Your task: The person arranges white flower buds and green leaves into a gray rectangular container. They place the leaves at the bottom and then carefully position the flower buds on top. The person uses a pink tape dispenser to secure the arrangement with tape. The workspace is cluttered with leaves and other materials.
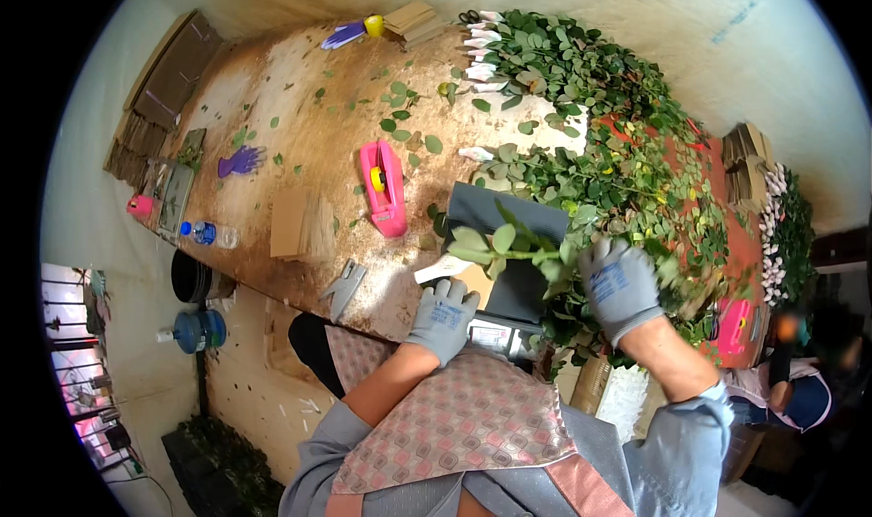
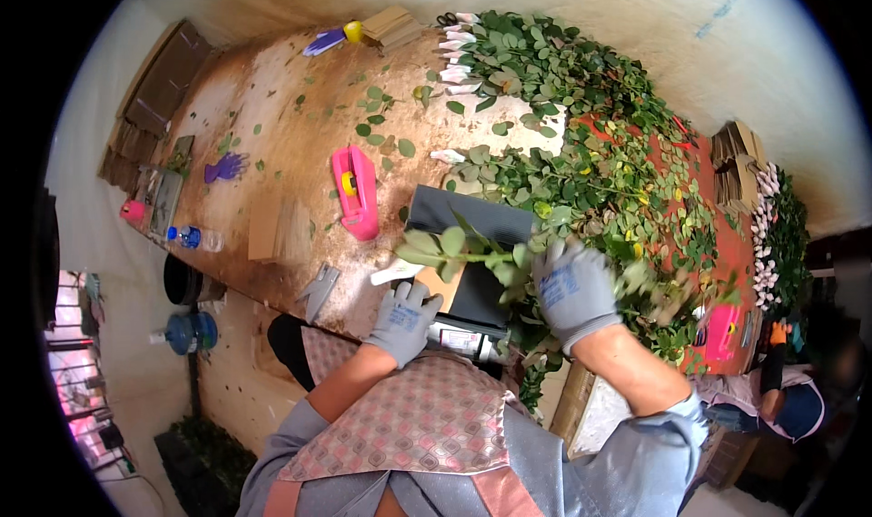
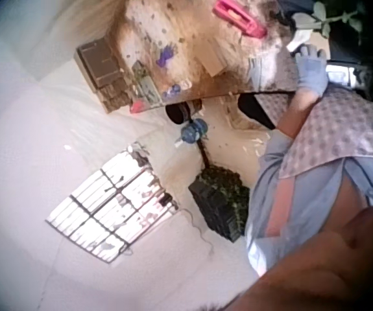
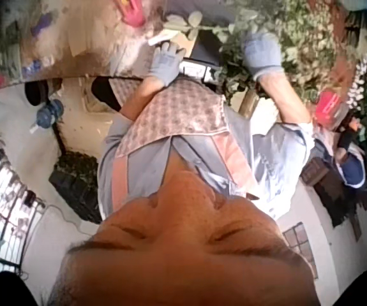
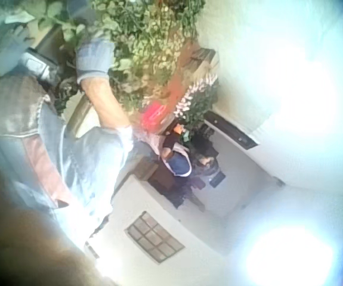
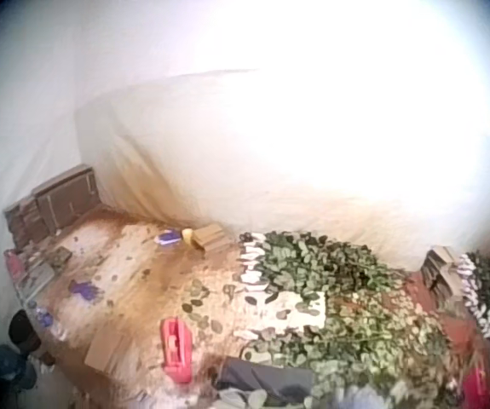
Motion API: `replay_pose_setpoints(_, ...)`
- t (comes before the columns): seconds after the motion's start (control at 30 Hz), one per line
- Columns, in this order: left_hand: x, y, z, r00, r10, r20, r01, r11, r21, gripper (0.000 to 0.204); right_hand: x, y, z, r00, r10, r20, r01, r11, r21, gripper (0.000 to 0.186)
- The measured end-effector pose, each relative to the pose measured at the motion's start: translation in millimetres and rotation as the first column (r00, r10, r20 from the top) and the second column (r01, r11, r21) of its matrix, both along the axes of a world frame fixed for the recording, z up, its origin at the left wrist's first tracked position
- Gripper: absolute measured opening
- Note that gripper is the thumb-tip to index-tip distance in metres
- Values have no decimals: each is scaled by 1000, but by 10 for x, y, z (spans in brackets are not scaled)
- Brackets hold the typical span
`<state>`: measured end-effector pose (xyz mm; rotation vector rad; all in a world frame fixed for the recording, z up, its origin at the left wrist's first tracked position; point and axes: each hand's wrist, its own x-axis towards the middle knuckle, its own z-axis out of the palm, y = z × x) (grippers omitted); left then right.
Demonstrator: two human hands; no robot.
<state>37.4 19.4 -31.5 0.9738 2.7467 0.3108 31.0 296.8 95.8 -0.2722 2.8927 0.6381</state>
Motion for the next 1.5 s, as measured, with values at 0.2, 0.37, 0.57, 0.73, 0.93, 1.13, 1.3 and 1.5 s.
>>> replay_pose_setpoints(0.2,-20,-13,-41,999,-25,-28,25,1000,-13,41,350,48,-992,917,-12,399,69,989,-128,22)
replay_pose_setpoints(0.37,-22,-37,-86,999,-23,-23,23,1000,-18,41,391,-39,-781,941,-112,319,126,992,-24,21)
replay_pose_setpoints(0.57,-30,-45,-43,1000,-17,1,17,1000,4,41,147,-386,-362,985,52,163,11,932,-363,26)
replay_pose_setpoints(0.73,-59,-41,-50,999,-35,19,35,999,21,39,-236,-851,-1026,992,119,30,-85,840,-535,29)
replay_pose_setpoints(0.93,-107,-93,4,991,-74,110,72,997,25,15,-187,-1057,-1241,952,202,231,-21,793,-609,20)
replay_pose_setpoints(1.13,-451,-495,243,825,-22,565,-294,838,460,19,-200,-937,-1187,897,290,333,71,649,-758,19)
replay_pose_setpoints(1.3,-810,-669,85,955,-83,284,-7,953,302,19,-257,-902,-1210,852,319,415,177,571,-802,26)
replay_pose_setpoints(1.5,-922,-630,94,922,-150,358,74,973,217,16,-342,-911,-992,800,337,497,206,624,-754,41)
